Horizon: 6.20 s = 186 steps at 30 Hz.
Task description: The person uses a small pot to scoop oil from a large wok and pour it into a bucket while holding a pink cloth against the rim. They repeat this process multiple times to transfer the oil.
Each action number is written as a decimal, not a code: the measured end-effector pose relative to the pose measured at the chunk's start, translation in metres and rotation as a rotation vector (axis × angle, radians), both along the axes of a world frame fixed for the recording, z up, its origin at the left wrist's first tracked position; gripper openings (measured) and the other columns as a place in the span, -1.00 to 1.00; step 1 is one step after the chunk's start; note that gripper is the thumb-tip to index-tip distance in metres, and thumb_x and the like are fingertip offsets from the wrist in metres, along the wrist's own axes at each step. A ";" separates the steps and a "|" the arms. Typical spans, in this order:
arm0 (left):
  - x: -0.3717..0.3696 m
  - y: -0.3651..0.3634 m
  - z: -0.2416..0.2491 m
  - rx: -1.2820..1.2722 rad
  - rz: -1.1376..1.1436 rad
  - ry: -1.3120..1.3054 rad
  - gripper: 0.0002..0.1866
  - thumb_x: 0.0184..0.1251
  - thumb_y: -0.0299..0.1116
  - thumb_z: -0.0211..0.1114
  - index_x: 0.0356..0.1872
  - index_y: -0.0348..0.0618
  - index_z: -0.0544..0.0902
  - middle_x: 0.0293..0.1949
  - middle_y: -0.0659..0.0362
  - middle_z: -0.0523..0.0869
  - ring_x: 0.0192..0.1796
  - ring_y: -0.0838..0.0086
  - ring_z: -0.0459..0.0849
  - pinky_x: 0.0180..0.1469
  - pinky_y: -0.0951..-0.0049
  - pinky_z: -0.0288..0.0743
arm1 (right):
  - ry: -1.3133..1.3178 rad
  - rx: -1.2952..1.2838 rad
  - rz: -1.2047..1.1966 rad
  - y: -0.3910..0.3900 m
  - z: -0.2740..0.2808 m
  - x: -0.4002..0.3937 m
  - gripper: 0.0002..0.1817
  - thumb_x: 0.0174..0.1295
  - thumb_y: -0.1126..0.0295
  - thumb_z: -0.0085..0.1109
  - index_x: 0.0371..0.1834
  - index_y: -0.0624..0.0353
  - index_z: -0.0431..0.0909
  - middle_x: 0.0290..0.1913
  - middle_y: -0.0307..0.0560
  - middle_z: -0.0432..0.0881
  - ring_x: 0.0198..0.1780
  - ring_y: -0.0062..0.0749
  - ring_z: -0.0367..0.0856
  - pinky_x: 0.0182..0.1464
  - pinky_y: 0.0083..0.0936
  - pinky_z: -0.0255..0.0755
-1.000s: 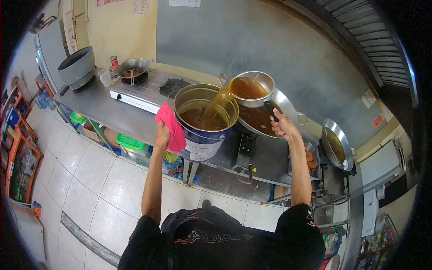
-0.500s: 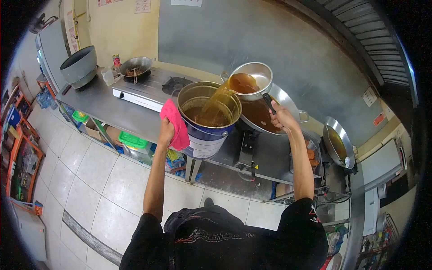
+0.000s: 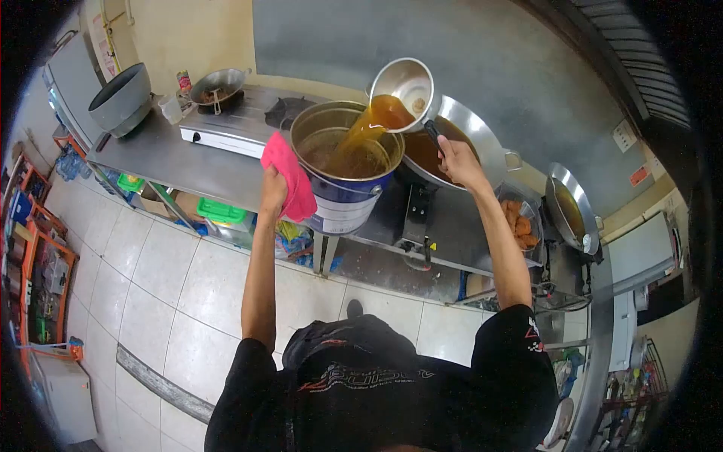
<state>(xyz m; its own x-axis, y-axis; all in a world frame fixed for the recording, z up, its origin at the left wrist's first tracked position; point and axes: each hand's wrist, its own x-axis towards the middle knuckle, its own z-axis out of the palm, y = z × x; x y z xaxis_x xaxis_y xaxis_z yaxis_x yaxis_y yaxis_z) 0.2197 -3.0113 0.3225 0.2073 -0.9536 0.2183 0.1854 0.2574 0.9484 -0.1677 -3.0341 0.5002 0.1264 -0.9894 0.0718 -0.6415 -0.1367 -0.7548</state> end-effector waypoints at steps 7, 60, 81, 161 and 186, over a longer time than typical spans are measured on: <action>-0.008 0.009 0.013 -0.012 0.006 0.040 -0.68 0.29 -0.55 -0.05 0.02 -0.33 0.53 -0.09 0.17 0.65 -0.06 0.47 0.60 0.01 0.44 0.47 | 0.359 -0.458 0.060 0.012 -0.013 0.013 -0.49 0.41 0.13 -0.12 -0.50 0.40 0.47 -0.57 0.26 0.54 -0.47 0.18 0.55 -0.30 -0.07 0.39; -0.043 0.019 0.028 0.166 0.200 0.108 -0.84 0.40 -0.39 0.07 -0.20 -0.28 0.54 -0.36 0.24 0.62 -0.36 0.58 0.58 -0.30 0.52 0.51 | 0.344 0.250 -0.182 -0.263 -0.187 -0.251 -0.36 0.43 -0.03 -0.26 -0.62 0.29 0.46 -0.69 0.01 0.48 -0.69 -0.18 0.46 -0.55 -0.29 0.38; -0.024 0.019 0.018 0.145 0.145 0.080 -0.83 0.36 -0.40 0.07 -0.19 -0.27 0.56 -0.34 0.25 0.63 -0.34 0.60 0.56 -0.27 0.54 0.48 | -0.836 0.649 -0.088 -0.166 -0.072 -0.186 -0.56 0.39 -0.07 -0.13 -0.45 0.05 0.32 -0.73 -0.46 0.07 -0.80 -0.78 -0.09 -0.86 -0.76 -0.22; -0.021 0.020 0.035 0.047 -0.003 0.079 -0.75 0.32 -0.46 0.02 -0.09 -0.31 0.60 -0.24 0.20 0.68 -0.21 0.54 0.62 -0.15 0.48 0.51 | 0.380 -0.554 0.150 0.012 -0.012 0.021 -0.57 0.40 0.24 -0.07 -0.49 0.43 0.44 -0.60 0.35 0.49 -0.49 0.25 0.53 -0.39 0.00 0.37; -0.025 0.022 0.022 0.072 0.002 0.204 -0.83 0.36 -0.46 0.07 -0.11 -0.29 0.51 -0.30 0.15 0.64 -0.30 0.45 0.65 -0.24 0.41 0.59 | -0.493 0.223 -0.197 -0.096 -0.048 -0.126 -0.50 0.37 -0.13 -0.12 -0.37 0.13 0.41 -0.66 -0.37 0.20 -0.71 -0.72 0.10 -0.72 -0.71 -0.09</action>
<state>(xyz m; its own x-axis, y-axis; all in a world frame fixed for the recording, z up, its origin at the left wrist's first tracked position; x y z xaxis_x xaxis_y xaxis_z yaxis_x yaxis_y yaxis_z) 0.1951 -2.9895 0.3443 0.2425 -0.9647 0.1026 0.3750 0.1907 0.9072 -0.2940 -3.1298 0.4526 -0.0574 -0.9888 -0.1380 -0.2034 0.1469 -0.9680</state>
